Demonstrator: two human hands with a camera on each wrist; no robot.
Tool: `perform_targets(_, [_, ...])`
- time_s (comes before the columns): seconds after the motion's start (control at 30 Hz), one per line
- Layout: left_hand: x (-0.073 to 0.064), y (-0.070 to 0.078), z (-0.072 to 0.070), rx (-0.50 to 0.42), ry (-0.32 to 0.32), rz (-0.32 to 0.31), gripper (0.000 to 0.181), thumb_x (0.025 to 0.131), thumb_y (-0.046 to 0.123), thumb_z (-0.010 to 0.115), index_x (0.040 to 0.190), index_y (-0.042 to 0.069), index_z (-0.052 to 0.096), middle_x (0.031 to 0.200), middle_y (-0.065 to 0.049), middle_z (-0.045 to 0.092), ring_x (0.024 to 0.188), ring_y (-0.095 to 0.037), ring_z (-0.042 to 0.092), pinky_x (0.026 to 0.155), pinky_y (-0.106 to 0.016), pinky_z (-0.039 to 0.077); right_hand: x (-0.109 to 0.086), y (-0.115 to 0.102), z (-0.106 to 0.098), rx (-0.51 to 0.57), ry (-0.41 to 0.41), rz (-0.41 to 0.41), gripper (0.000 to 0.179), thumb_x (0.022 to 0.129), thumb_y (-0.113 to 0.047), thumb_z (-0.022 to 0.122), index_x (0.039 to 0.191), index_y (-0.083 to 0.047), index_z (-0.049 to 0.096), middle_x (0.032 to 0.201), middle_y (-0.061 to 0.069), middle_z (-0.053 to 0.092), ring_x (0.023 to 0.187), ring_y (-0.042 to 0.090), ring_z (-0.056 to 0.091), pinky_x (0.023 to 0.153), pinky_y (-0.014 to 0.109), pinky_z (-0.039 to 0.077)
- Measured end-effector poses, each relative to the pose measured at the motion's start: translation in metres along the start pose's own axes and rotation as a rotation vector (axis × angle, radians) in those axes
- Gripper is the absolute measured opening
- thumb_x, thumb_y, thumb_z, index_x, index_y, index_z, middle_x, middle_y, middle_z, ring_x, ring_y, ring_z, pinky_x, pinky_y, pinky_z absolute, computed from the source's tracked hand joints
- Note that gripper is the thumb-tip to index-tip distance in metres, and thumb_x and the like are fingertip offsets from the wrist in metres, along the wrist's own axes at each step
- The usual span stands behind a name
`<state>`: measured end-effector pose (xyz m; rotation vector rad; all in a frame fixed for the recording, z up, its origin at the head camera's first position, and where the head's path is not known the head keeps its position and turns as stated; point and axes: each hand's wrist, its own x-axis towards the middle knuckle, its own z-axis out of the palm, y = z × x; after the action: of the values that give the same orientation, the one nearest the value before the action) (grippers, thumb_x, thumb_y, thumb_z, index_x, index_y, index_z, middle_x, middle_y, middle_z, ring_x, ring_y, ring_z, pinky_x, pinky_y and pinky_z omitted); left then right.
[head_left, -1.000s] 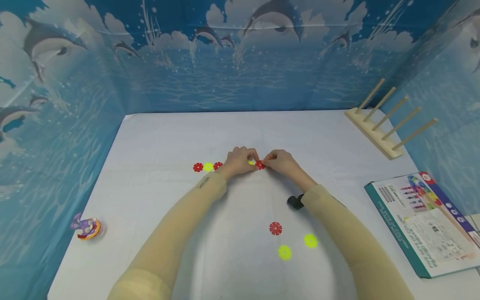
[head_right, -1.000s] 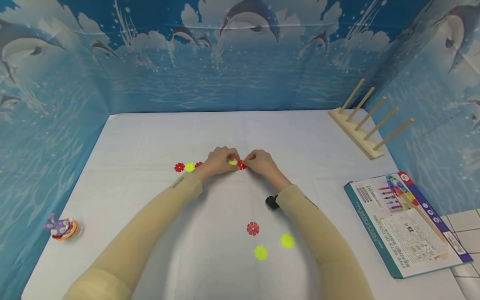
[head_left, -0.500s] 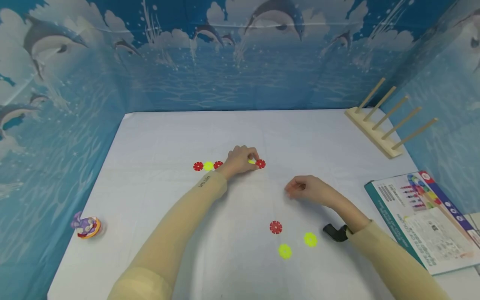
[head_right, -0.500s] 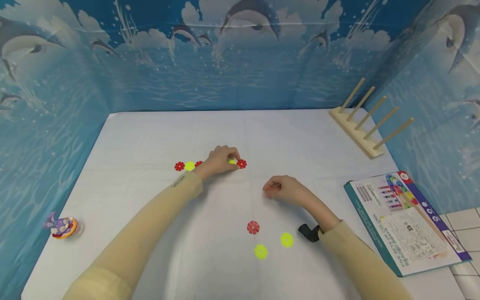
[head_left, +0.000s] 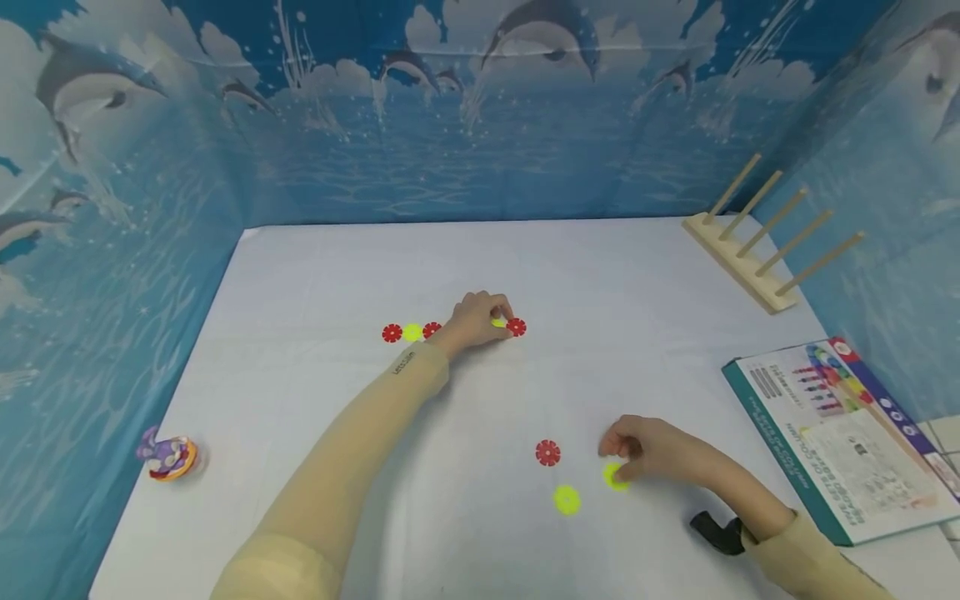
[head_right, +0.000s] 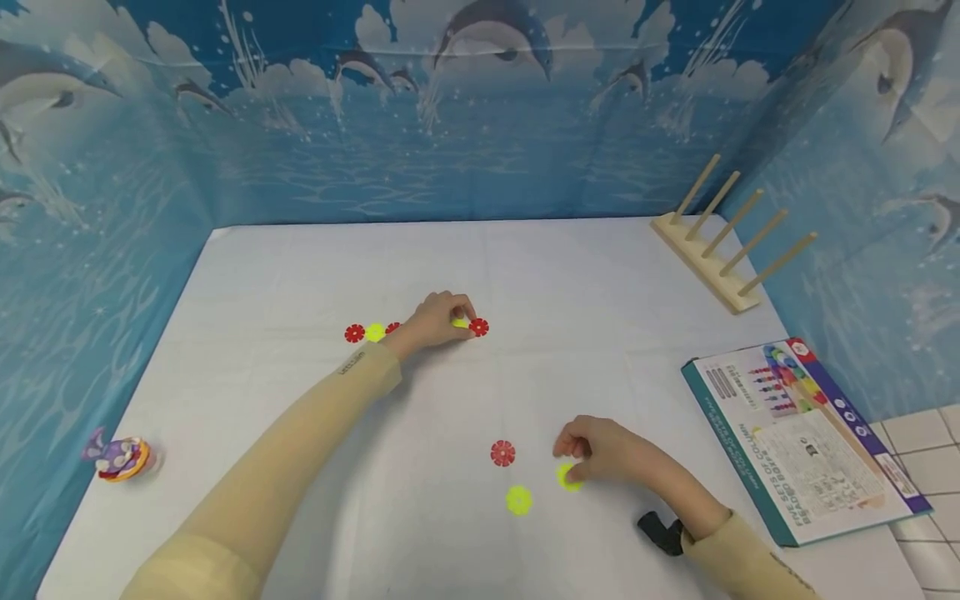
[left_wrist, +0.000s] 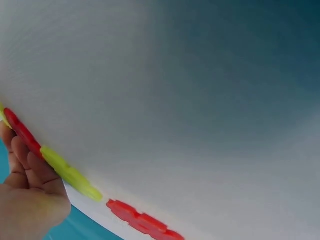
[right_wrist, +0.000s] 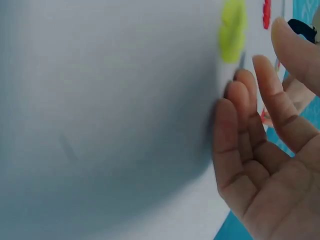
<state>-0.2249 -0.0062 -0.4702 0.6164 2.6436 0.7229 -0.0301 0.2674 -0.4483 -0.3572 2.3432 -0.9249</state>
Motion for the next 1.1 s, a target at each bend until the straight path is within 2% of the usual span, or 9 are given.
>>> perform_targets(0.2, [0.0, -0.001, 0.0, -0.009, 0.001, -0.003, 0.026, 0.089, 0.027, 0.074, 0.112, 0.02, 0.066, 0.111, -0.005, 0.058, 0.108, -0.022, 0.047, 0.094, -0.039, 0.039, -0.005, 0.004, 0.015, -0.07, 0.104, 0.031, 0.038, 0.07, -0.009, 0.086, 0.099, -0.012, 0.062, 0.09, -0.002, 0.053, 0.085, 0.015, 0.048, 0.072, 0.022, 0.045])
perform_targets(0.43, [-0.002, 0.001, -0.001, -0.03, 0.0, 0.002, 0.025, 0.089, 0.025, 0.074, 0.111, 0.019, 0.066, 0.11, -0.006, 0.058, 0.107, -0.022, 0.046, 0.094, -0.037, 0.041, -0.005, 0.001, 0.023, -0.156, 0.155, 0.074, 0.038, 0.068, -0.007, 0.088, 0.092, -0.015, 0.061, 0.089, -0.005, 0.053, 0.084, 0.014, 0.048, 0.073, 0.025, 0.046])
perform_targets(0.63, [-0.003, 0.001, -0.001, -0.05, -0.003, 0.007, 0.025, 0.088, 0.023, 0.074, 0.111, 0.018, 0.066, 0.112, -0.007, 0.058, 0.11, -0.022, 0.047, 0.093, -0.037, 0.044, -0.002, -0.005, 0.026, -0.225, 0.141, 0.108, 0.034, 0.069, -0.007, 0.087, 0.086, -0.016, 0.058, 0.084, -0.005, 0.052, 0.08, 0.014, 0.046, 0.071, 0.028, 0.045])
perform_targets(0.8, [-0.001, -0.001, 0.0, -0.055, -0.002, 0.019, 0.025, 0.087, 0.023, 0.075, 0.11, 0.018, 0.066, 0.111, -0.007, 0.059, 0.109, -0.022, 0.047, 0.093, -0.036, 0.044, -0.003, -0.009, 0.028, -0.259, 0.138, 0.092, 0.034, 0.069, -0.004, 0.084, 0.084, -0.016, 0.056, 0.084, -0.005, 0.05, 0.079, 0.014, 0.045, 0.069, 0.027, 0.044])
perform_targets(0.93, [-0.001, -0.001, 0.0, -0.049, 0.004, 0.027, 0.025, 0.087, 0.024, 0.076, 0.109, 0.018, 0.067, 0.109, -0.006, 0.059, 0.107, -0.022, 0.047, 0.091, -0.035, 0.043, -0.003, -0.012, 0.026, -0.235, 0.13, 0.08, 0.034, 0.068, -0.001, 0.081, 0.082, -0.017, 0.054, 0.077, -0.004, 0.049, 0.075, 0.014, 0.045, 0.064, 0.026, 0.04])
perform_targets(1.1, [-0.001, -0.003, 0.0, -0.046, 0.008, 0.025, 0.025, 0.087, 0.023, 0.075, 0.11, 0.018, 0.067, 0.107, -0.006, 0.058, 0.105, -0.022, 0.046, 0.089, -0.034, 0.043, 0.0, -0.009, 0.021, -0.179, 0.077, 0.061, 0.032, 0.071, -0.002, 0.081, 0.082, -0.017, 0.055, 0.073, -0.004, 0.051, 0.073, 0.014, 0.047, 0.062, 0.025, 0.04])
